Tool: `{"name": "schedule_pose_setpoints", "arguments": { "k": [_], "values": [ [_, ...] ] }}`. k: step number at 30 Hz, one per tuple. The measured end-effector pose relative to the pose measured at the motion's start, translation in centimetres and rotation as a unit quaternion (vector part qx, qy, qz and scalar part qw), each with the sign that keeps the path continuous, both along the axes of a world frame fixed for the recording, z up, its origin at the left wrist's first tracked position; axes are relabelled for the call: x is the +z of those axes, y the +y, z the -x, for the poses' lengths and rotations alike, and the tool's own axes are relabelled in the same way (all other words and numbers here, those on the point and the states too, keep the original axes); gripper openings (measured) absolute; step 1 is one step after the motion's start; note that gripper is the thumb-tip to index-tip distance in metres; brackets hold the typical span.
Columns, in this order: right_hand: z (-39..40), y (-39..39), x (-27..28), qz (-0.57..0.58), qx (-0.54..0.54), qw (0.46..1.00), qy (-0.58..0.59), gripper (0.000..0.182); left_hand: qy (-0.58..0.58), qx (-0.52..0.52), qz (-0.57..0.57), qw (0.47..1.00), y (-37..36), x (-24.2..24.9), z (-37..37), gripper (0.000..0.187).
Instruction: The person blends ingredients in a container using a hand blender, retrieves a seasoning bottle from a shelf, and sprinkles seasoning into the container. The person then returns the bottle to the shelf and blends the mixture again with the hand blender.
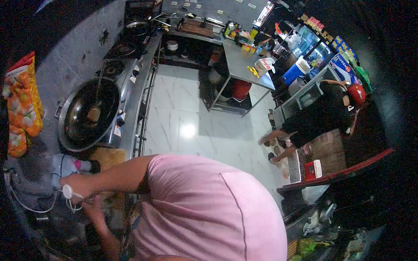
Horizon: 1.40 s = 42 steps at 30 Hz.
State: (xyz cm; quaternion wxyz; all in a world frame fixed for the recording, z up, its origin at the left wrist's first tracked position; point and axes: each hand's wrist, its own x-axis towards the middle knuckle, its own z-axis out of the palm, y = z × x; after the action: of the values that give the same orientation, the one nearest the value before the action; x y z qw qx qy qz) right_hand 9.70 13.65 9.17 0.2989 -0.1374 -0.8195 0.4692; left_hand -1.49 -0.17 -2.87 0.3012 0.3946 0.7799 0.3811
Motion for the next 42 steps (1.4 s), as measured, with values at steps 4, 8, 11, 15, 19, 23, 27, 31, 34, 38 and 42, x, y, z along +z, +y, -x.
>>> {"name": "schedule_pose_setpoints", "arguments": {
  "k": [4,8,11,15,19,23,27,31,34,38,42],
  "values": [
    [0.8,0.5,-2.9,-0.046,-0.007,0.997,0.059,0.047,0.026,-0.023,-0.113,0.993,0.3,-0.9,-0.6,0.080],
    [0.6,1.5,-2.6,0.018,0.023,0.996,0.089,0.049,-0.043,-0.044,-0.127,0.990,0.7,0.7,-1.8,0.075],
    [0.5,2.6,-1.5,-0.099,-0.024,0.994,0.036,0.048,-0.011,-0.020,-0.151,0.988,0.1,-0.6,-0.3,0.095],
    [0.4,2.8,1.5,-0.076,-0.017,0.994,0.072,0.042,-0.007,0.006,-0.171,0.985,0.8,2.4,-1.9,0.107],
    [0.7,3.1,4.4,-0.085,-0.007,0.995,0.057,0.031,0.013,0.004,-0.185,0.983,0.5,3.4,-2.1,0.111],
    [0.6,2.9,6.3,-0.157,-0.009,0.986,0.053,0.031,-0.025,0.009,-0.184,0.983,0.2,3.8,-2.3,0.113],
    [0.7,2.9,6.8,-0.123,0.000,0.991,0.055,0.032,0.013,0.004,-0.183,0.983,0.4,3.1,-2.1,0.112],
    [-0.2,2.5,7.8,-0.051,0.048,0.995,0.076,0.033,0.028,0.008,-0.183,0.983,0.4,3.5,-2.3,0.111],
    [-0.2,2.5,7.9,-0.038,0.054,0.995,0.069,0.033,0.027,0.006,-0.177,0.984,0.4,3.0,-2.0,0.112],
    [0.8,2.9,5.4,-0.133,-0.020,0.988,0.073,0.032,0.026,-0.001,-0.179,0.983,0.3,3.4,-2.1,0.112],
    [1.0,2.2,2.9,-0.154,0.005,0.987,0.049,0.033,0.057,0.005,-0.187,0.981,0.6,2.4,-1.8,0.109]
  ]
}}
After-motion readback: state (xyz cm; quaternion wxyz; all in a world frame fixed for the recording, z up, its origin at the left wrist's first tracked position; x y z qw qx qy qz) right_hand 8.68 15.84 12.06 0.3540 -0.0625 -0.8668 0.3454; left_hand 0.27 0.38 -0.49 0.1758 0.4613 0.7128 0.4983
